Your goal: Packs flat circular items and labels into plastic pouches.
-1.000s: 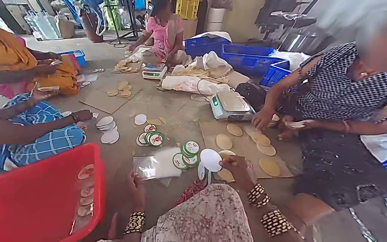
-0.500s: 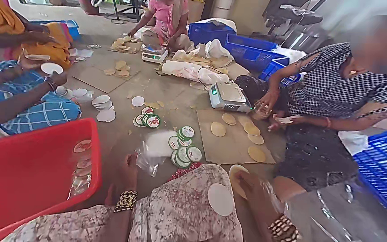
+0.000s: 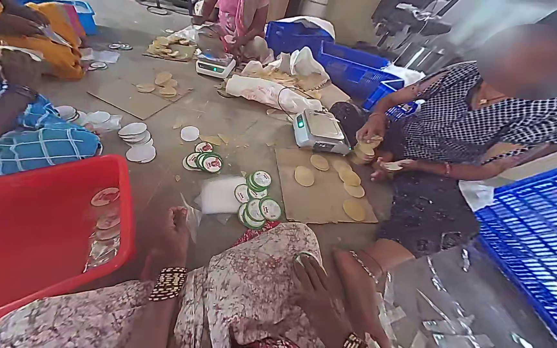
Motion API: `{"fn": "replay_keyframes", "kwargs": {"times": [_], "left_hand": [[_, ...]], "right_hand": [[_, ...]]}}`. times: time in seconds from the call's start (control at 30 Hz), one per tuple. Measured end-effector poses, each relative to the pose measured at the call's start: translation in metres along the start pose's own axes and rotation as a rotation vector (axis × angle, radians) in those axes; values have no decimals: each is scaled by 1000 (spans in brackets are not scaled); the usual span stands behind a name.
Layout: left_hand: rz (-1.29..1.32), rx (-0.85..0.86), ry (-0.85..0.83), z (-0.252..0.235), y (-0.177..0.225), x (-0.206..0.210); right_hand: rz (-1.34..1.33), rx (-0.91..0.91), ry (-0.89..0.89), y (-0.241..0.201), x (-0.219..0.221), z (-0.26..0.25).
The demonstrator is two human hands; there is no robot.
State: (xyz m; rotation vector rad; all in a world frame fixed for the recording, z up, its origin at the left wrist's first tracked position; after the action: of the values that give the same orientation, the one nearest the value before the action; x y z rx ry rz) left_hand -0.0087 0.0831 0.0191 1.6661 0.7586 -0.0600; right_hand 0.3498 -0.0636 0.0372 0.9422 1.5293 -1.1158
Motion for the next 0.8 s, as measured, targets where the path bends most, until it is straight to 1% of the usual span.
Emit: {"fn": "replay_keyframes", "kwargs": {"times": [0.13, 0.2, 0.33, 0.4, 0.47, 0.5, 0.53, 0.6, 0.63, 0.67, 0.7, 0.73, 0.77, 0.8], "left_hand": [[-9, 7, -28, 2, -2, 6], [4, 0, -26, 2, -6, 7], [-1, -15, -30, 1, -5, 6], [30, -16, -37, 1, -9, 7], [53, -23, -41, 1, -11, 9], [54, -32, -43, 1, -12, 9], [51, -40, -42, 1, -12, 9], [44, -39, -20, 1, -13, 8], [47, -34, -9, 1, -13, 7], [54, -26, -2, 1, -13, 6], [56, -12, 0, 1, -12, 6], [50, 3, -4, 0, -11, 6], [36, 24, -7, 0, -9, 5], [21, 31, -15, 0, -8, 6]], "right_hand": [[-148, 124, 73, 3, -2, 5], [-164, 167, 101, 5, -5, 5], [-94, 230, 63, 10, -20, -3], [-63, 281, 45, 19, -31, -6], [-56, 367, 82, 37, -48, -10], [-125, 451, 88, 51, -55, -10], [-269, 544, 116, 70, -57, -6], [-616, 645, 291, 101, -59, 3], [-784, 628, 401, 105, -62, 6], [-951, 560, 490, 101, -65, 6], [-1061, 488, 558, 95, -67, 6], [-1096, 434, 591, 88, -67, 5], [-1054, 408, 563, 81, -65, 4], [-960, 412, 489, 74, -60, 3]]}}
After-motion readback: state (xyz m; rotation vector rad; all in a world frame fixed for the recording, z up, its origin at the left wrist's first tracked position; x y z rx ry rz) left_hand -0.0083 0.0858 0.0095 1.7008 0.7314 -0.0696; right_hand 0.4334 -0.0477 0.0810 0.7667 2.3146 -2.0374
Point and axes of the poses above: each hand's wrist, its own z-axis away from the middle knuckle, its own x-axis out of the palm, y = z × x, the point moved 8 cm from there along -z, towards the middle knuckle, and after that the axes turned 5 degrees about -y, right-handed, at the moved point
